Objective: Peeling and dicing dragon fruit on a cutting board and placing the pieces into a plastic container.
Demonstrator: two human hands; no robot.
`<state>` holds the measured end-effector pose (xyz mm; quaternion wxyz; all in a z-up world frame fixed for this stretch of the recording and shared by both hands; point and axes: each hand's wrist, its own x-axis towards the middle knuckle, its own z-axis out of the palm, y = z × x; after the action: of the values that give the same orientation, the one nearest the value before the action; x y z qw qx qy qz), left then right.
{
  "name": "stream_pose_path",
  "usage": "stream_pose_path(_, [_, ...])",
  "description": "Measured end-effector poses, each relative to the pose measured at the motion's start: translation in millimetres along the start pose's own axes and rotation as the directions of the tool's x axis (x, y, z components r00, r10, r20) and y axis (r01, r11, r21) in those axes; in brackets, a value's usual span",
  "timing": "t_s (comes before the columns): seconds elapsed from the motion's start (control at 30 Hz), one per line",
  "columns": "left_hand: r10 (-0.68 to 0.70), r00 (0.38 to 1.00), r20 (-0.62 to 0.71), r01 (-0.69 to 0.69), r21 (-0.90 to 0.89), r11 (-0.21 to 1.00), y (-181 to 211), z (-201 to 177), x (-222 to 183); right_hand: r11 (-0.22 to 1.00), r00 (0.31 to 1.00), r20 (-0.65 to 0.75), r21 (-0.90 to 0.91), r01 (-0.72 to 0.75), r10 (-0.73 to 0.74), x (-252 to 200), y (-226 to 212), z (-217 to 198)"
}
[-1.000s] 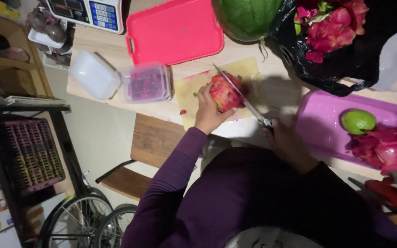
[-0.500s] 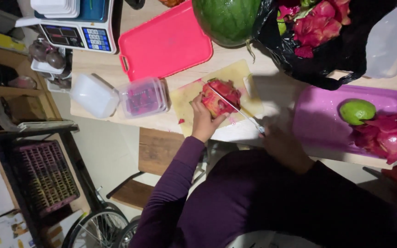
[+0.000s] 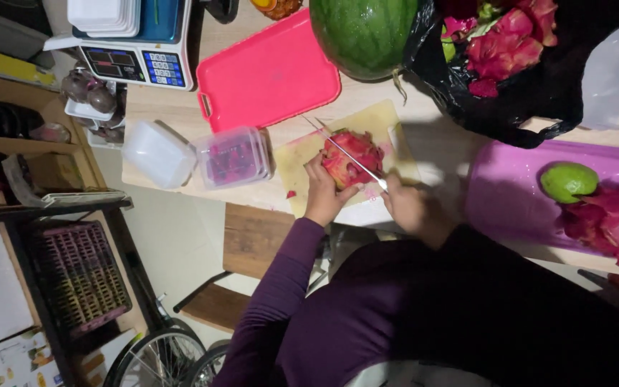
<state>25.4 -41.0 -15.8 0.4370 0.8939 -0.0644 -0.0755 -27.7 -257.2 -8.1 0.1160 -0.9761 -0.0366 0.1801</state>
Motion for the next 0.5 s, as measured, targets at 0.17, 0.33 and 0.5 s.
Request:
stream_pose_path(0.17, [-0.008, 1.000, 0.007, 0.008, -0.039, 0.999, -3, 1, -3, 0.999, 0.999, -0.012, 0.003, -0.037, 0.037, -36, 39, 60])
stream_pose_path(0.33, [0.021, 1.000, -0.004, -0.021, -0.016, 1.000, -13, 7, -7, 0.978, 0.988, 0.010, -0.136, 0.156, -0.156, -3, 5, 33])
stream_pose_path(0.5, [0.002, 1.000, 0.008, -0.002, -0.078, 0.997, -25, 3, 0, 0.999, 0.998, -0.069, 0.034, 0.016, -0.014, 1, 18, 52])
